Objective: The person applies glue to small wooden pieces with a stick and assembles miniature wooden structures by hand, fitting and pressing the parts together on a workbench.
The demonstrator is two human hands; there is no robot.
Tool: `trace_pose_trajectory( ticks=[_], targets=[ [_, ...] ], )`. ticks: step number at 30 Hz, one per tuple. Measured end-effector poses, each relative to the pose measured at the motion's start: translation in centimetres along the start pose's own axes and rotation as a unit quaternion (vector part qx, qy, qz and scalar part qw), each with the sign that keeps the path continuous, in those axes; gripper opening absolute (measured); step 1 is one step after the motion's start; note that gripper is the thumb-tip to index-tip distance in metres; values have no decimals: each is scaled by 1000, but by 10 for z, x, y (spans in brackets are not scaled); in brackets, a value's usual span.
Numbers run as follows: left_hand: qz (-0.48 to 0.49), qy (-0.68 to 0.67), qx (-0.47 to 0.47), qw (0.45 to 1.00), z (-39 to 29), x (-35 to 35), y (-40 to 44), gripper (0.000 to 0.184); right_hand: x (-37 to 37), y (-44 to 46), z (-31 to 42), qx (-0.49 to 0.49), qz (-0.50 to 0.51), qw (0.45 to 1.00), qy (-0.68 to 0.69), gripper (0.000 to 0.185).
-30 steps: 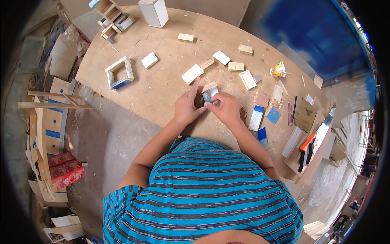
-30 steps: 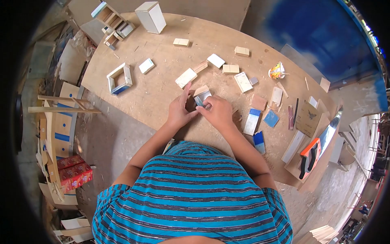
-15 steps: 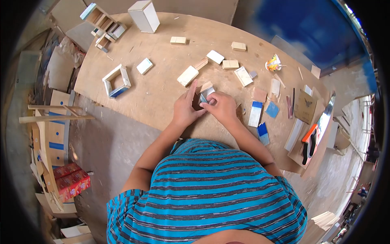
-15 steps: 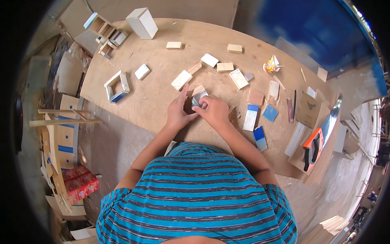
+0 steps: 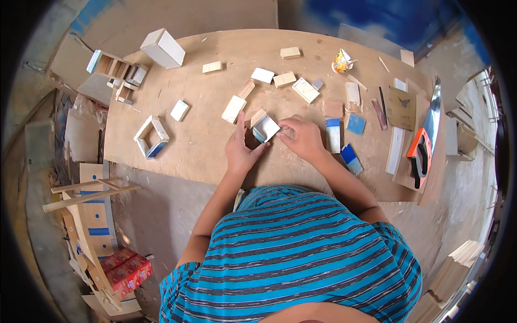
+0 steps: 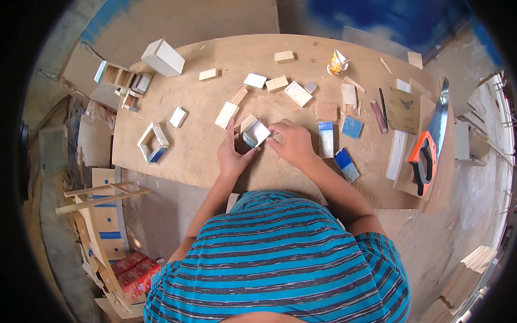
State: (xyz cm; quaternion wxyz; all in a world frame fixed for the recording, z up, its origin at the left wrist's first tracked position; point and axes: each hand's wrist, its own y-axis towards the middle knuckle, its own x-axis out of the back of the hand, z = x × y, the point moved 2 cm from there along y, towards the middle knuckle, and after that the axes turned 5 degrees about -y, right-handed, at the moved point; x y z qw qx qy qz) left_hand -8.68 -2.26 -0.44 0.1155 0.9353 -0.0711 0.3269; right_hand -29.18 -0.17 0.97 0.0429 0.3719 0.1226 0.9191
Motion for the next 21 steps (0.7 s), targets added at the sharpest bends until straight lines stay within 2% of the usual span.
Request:
trace_pose_trajectory(
  ticks=[5, 8, 14, 17, 21],
  targets=[
    [-8, 1, -24, 1000, 2, -1, 0, 117, 6, -7, -9, -4, -15, 1000, -6, 18],
    [-11, -1, -24, 1000, 1, 0, 0, 115, 6, -7, -14, -8, 2, 1000, -1, 17],
    [-14, 1, -22, 1000, 1, 0, -1, 115, -4, -4, -4, 49, 12, 999, -8, 18],
    [-16, 5, -24, 1000, 0, 0, -1, 116, -9, -3, -5, 36, 44, 998, -6, 20],
    [-18, 6, -30, 999, 2, -1, -1, 117, -7, 1, 1, 36, 29, 999, -7, 20]
  ],
)
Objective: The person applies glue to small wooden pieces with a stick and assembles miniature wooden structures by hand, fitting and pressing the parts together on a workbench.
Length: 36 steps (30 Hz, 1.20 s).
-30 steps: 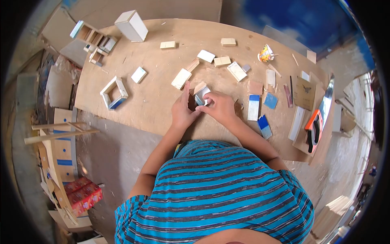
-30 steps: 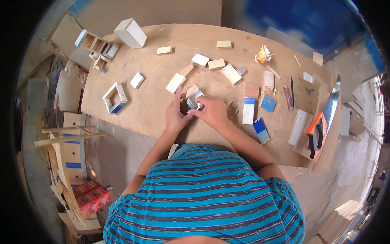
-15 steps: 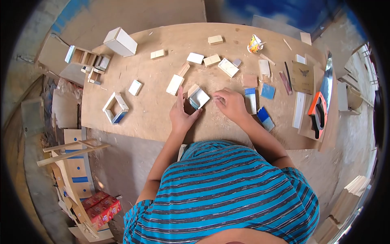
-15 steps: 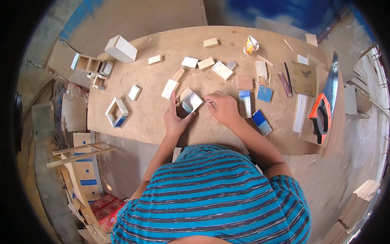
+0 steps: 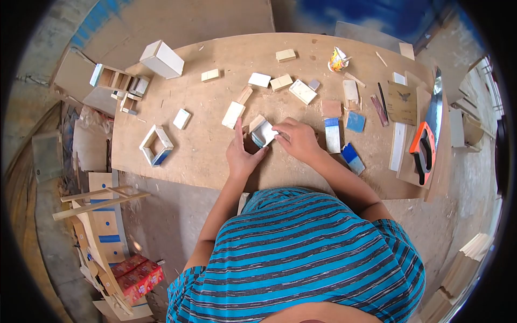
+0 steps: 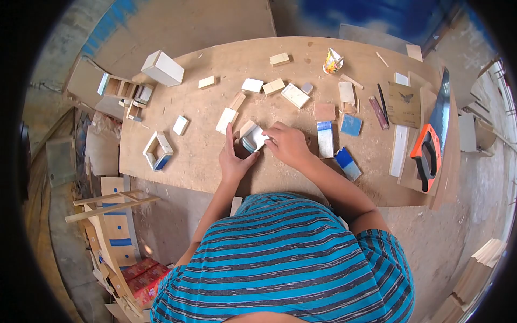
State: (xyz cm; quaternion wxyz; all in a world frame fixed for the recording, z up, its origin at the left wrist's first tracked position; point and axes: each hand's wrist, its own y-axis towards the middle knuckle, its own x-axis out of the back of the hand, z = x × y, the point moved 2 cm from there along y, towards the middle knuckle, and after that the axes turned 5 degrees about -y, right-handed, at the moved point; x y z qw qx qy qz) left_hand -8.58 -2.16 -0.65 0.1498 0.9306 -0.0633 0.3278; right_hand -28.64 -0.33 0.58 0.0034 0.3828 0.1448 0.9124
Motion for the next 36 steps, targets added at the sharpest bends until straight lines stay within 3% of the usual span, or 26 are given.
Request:
trace_pose_trajectory(
  ticks=[11, 20, 36],
  targets=[
    [5, -15, 21, 1000, 9, -2, -2, 114, -12, 10, 26, 4, 36, 999, -30, 34],
    [7, -30, 40, 999, 8, -3, -2, 115, -29, 21, 24, -5, 68, 996, -65, 29],
    [-8, 18, -8, 1000, 12, -4, -2, 110, -33, 17, 20, 8, 2, 1000, -24, 26]
  ],
)
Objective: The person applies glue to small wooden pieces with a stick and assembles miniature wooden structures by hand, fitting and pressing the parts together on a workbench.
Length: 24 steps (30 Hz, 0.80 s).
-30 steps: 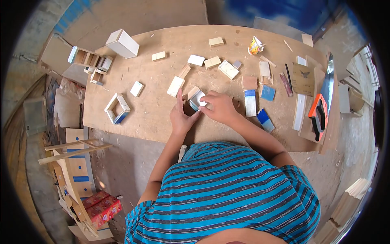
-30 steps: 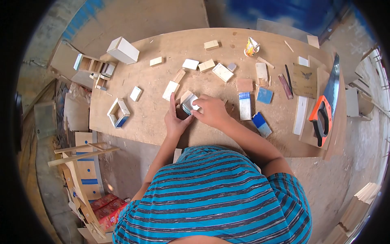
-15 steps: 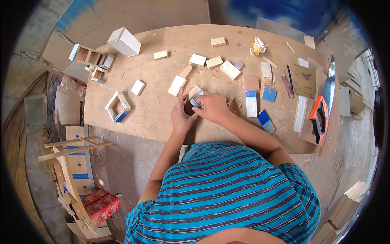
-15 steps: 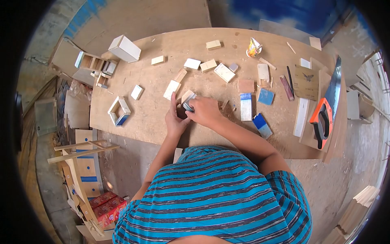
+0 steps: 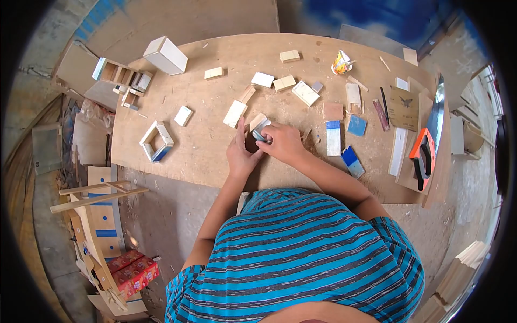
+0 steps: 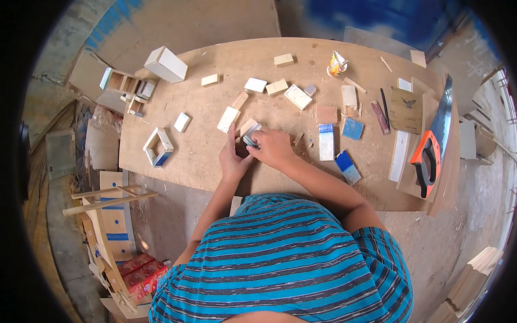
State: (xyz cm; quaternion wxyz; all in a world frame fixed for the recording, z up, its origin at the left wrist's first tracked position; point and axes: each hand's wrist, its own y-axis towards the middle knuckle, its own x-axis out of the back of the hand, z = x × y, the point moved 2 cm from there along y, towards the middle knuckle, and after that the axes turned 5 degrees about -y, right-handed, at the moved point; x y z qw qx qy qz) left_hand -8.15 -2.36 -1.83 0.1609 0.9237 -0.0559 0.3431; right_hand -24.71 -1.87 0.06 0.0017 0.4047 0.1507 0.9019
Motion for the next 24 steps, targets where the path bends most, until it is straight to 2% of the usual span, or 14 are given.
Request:
trace_pose_trajectory(
  ticks=[9, 12, 15, 21, 24],
  targets=[
    [21, -18, 36, 999, -6, 3, 1, 107, 0, -5, -7, -30, -4, 999, 19, 33],
    [-14, 13, -16, 1000, -1, 0, 1, 110, 1, -5, -8, -40, 9, 999, 15, 35],
    [42, -31, 65, 996, -7, 4, 2, 109, 2, -5, -9, -34, 9, 999, 10, 34],
    [5, -17, 6, 1000, -8, 5, 1, 109, 2, -4, -8, -29, 1, 1000, 10, 33],
    [36, -28, 54, 997, -9, 7, 2, 112, 7, -4, -5, -24, 7, 1000, 8, 33]
  ],
)
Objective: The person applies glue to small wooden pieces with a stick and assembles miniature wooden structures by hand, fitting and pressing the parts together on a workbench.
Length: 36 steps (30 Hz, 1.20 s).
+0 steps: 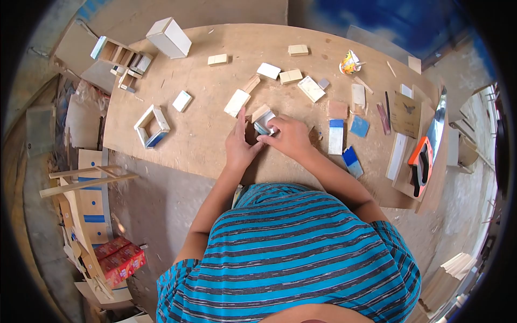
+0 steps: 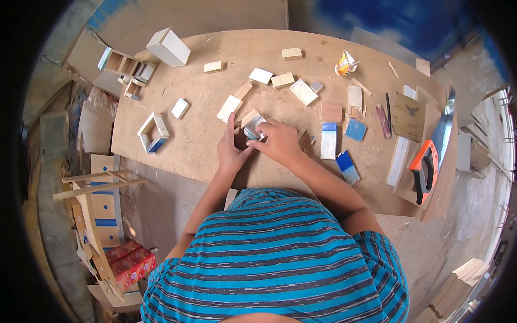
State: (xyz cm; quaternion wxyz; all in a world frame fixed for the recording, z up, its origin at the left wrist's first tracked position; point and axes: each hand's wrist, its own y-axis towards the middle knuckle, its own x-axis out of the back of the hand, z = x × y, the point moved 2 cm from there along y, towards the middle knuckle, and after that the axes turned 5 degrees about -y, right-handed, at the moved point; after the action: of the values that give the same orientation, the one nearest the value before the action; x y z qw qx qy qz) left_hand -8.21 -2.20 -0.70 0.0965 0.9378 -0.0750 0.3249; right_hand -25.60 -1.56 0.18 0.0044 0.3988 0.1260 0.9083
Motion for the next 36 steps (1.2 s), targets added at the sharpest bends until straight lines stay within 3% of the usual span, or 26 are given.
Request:
trace_pose_trajectory(
  ticks=[3, 6, 9, 10, 13, 14, 17, 18, 21, 24, 27, 29, 32, 36],
  targets=[
    [-3, -40, -44, 998, -1, 3, 0, 115, 9, -1, 0, 1, 10, 1000, 13, 32],
    [12, -112, -3, 994, 0, 12, -5, 114, 20, 7, -11, 13, -7, 999, 46, 29],
    [-29, -133, 13, 991, 8, 30, -9, 107, 41, 30, -23, 8, -42, 997, 64, 19],
    [-53, -147, 30, 987, 9, 36, -5, 88, 51, 37, -22, -7, -48, 997, 62, 16],
    [-124, -37, -26, 991, 27, 46, 16, 69, 52, 52, -22, -20, -45, 997, 55, 12],
    [-153, 59, -80, 983, 22, 47, 24, 56, 50, 55, -22, -17, -41, 998, 52, 11],
    [-68, 74, -39, 994, 31, 44, 46, 52, 36, 57, -20, -10, -12, 998, 67, 15],
    [-95, 117, -82, 985, 29, 45, 49, 48, 36, 57, -19, -7, -10, 998, 60, 16],
    [-91, -182, 102, 974, 44, 45, 46, 38, 40, 50, -17, -17, -5, 998, 54, 19],
    [-82, -363, 187, 909, 25, 61, 29, 36, 51, 43, -20, -57, -2, 993, 108, 24],
    [18, -450, 183, 874, 7, 63, 11, 45, 58, 36, -14, -66, 13, 974, 217, 30],
    [54, -450, 198, 869, -7, 57, 3, 50, 59, 33, 3, -37, 39, 961, 271, 33],
    [87, -465, 206, 857, -13, 48, -9, 48, 52, 25, 7, -86, 116, 939, 313, 33],
    [107, -374, 194, 901, -14, 43, -28, 44, 49, 1, -7, -115, 205, 901, 366, 32]
  ],
)
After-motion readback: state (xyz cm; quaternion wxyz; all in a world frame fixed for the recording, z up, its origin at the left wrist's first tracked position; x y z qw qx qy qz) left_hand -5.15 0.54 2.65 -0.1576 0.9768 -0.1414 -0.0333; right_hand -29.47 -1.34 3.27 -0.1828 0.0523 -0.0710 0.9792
